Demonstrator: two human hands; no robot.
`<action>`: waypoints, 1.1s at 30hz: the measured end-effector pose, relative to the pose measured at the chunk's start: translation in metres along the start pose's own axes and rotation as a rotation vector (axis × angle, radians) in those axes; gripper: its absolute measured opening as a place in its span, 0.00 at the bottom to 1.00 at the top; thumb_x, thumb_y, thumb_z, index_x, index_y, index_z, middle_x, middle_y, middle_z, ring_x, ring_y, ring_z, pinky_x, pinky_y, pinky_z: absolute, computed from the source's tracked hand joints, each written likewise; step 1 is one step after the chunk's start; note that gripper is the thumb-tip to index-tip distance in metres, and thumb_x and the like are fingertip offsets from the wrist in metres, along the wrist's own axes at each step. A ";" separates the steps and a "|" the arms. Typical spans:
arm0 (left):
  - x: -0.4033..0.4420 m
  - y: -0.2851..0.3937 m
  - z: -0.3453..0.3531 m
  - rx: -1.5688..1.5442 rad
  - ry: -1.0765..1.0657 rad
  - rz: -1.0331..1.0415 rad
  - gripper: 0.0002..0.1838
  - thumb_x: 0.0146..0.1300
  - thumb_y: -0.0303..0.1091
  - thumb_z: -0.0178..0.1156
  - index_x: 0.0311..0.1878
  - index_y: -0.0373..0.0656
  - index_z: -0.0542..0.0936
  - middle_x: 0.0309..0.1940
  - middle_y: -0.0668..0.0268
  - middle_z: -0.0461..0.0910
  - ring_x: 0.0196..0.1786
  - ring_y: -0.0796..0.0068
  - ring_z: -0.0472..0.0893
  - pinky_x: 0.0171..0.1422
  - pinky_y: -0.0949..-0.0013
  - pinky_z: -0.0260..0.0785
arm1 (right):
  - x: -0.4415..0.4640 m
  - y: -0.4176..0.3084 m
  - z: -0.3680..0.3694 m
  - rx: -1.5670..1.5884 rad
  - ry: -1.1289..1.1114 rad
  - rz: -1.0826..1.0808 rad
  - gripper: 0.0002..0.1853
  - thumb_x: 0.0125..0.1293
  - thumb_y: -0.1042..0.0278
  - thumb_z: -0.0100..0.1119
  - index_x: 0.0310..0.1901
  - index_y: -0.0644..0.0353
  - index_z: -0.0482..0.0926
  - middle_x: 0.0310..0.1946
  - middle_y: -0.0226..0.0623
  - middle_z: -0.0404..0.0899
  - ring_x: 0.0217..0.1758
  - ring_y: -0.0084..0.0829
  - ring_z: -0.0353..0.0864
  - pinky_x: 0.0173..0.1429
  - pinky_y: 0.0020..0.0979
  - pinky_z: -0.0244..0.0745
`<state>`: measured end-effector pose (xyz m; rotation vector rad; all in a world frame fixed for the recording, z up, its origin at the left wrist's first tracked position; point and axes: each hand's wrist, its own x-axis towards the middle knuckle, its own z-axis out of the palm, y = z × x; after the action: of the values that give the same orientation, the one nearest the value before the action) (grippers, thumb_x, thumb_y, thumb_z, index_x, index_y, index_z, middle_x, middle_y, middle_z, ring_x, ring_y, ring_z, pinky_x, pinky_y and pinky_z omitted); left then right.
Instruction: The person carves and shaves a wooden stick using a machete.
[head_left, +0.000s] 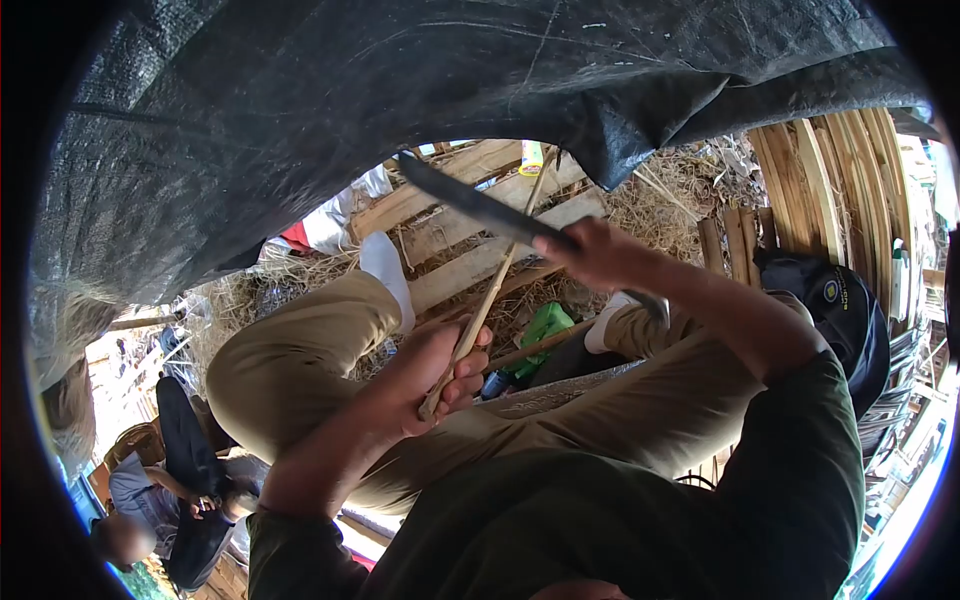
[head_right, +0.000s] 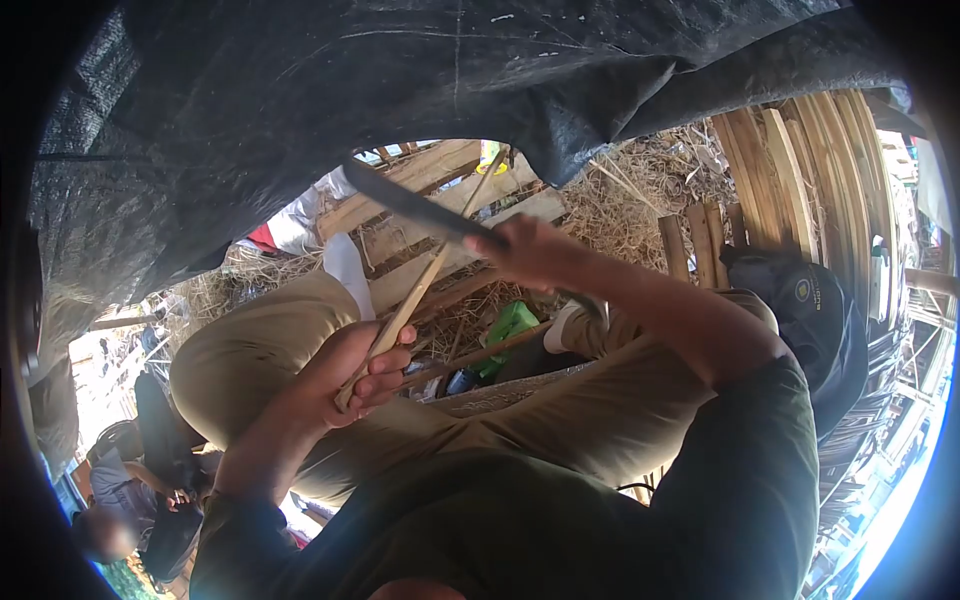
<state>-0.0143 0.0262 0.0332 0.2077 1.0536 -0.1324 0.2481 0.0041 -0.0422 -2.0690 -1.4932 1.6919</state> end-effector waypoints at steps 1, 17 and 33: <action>0.001 0.000 -0.002 -0.008 -0.005 0.000 0.07 0.74 0.39 0.44 0.40 0.52 0.70 0.14 0.80 0.61 0.09 0.88 0.58 0.09 0.79 0.49 | 0.007 0.008 -0.005 -0.018 0.041 0.021 0.31 0.76 0.41 0.42 0.36 0.66 0.80 0.14 0.35 0.74 0.13 0.29 0.77 0.19 0.34 0.76; -0.009 0.006 0.001 -0.023 -0.033 -0.013 0.07 0.74 0.38 0.43 0.39 0.52 0.70 0.13 0.81 0.62 0.09 0.88 0.60 0.08 0.79 0.52 | -0.011 -0.006 0.011 0.043 0.055 0.035 0.32 0.76 0.41 0.41 0.34 0.67 0.79 0.15 0.36 0.75 0.17 0.30 0.80 0.23 0.38 0.75; -0.001 0.003 0.004 0.007 0.005 0.014 0.07 0.74 0.38 0.43 0.40 0.52 0.70 0.14 0.80 0.62 0.09 0.88 0.60 0.09 0.79 0.52 | -0.012 -0.016 0.010 0.107 -0.031 0.056 0.35 0.75 0.36 0.40 0.44 0.68 0.78 0.14 0.32 0.73 0.14 0.25 0.76 0.18 0.34 0.75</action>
<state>-0.0109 0.0287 0.0359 0.2215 1.0563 -0.1231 0.2316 -0.0011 -0.0280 -2.0572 -1.3328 1.7896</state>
